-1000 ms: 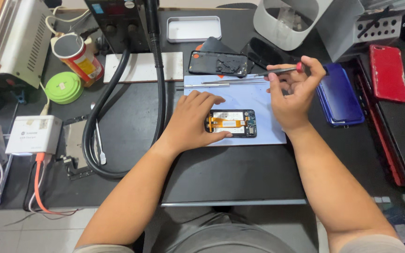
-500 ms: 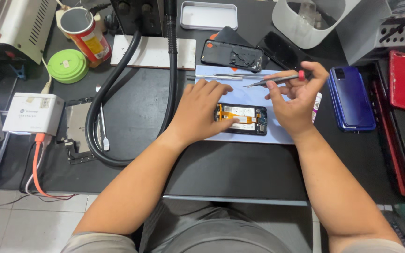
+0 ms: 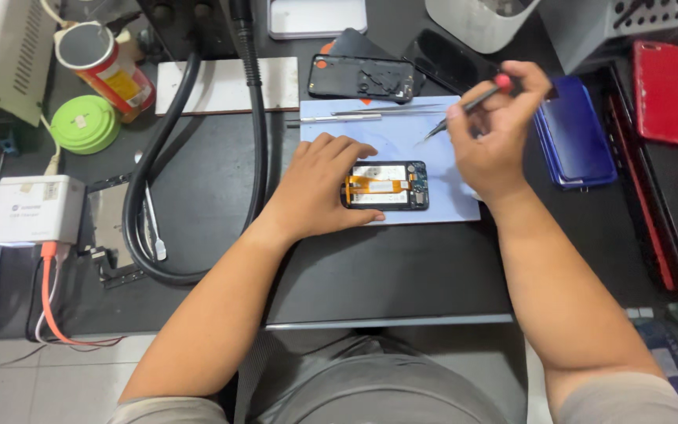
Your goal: The person disassembles a smartphone on a workbench, using a screwdriver to remove screws and carefully detaching internal components including the motherboard. The person handles the battery, ribbon cables, and circuit boards, then sets the motherboard aside.
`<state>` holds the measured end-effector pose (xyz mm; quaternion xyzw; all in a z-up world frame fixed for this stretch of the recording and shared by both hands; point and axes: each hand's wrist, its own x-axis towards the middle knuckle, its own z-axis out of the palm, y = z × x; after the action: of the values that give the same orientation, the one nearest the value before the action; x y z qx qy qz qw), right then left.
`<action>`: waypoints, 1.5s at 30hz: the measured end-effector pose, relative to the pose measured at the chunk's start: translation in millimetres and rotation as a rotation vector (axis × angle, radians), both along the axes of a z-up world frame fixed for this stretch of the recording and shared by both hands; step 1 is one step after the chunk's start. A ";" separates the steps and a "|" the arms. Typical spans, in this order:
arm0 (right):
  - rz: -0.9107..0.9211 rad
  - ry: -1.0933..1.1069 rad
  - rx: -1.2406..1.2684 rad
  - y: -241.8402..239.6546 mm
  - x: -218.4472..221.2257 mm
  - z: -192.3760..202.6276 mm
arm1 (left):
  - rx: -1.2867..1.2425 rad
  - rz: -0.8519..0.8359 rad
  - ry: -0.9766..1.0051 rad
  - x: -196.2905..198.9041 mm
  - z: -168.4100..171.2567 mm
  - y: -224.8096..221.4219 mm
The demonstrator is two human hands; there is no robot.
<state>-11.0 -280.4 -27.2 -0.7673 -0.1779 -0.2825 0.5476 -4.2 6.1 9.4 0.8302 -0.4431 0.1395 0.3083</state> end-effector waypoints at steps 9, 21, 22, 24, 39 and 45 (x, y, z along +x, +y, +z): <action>-0.008 -0.049 -0.326 25.2 -11.4 16.0 | 0.022 0.037 0.036 0.3 1.8 0.9; -0.164 -0.122 -0.212 9.6 0.0 4.7 | 0.202 0.008 -0.180 -20.7 -13.2 -34.6; -0.151 -0.127 -0.218 10.1 1.5 5.1 | 0.204 0.029 -0.218 -22.4 -14.1 -35.9; -0.125 -0.126 -0.211 10.9 2.7 5.8 | 0.209 0.067 -0.294 -24.5 -15.8 -38.9; -0.099 -0.136 -0.229 12.3 2.8 7.7 | 0.214 0.077 -0.245 -28.5 -19.4 -46.5; -0.126 -0.209 -0.210 7.0 9.3 4.1 | 0.186 0.108 -0.386 -27.0 -10.4 -42.6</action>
<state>-1.7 -273.4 -23.1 -0.7963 -0.2139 -0.3745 0.4242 -31.2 -36.5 -1.0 0.8355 -0.4597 0.2706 0.1320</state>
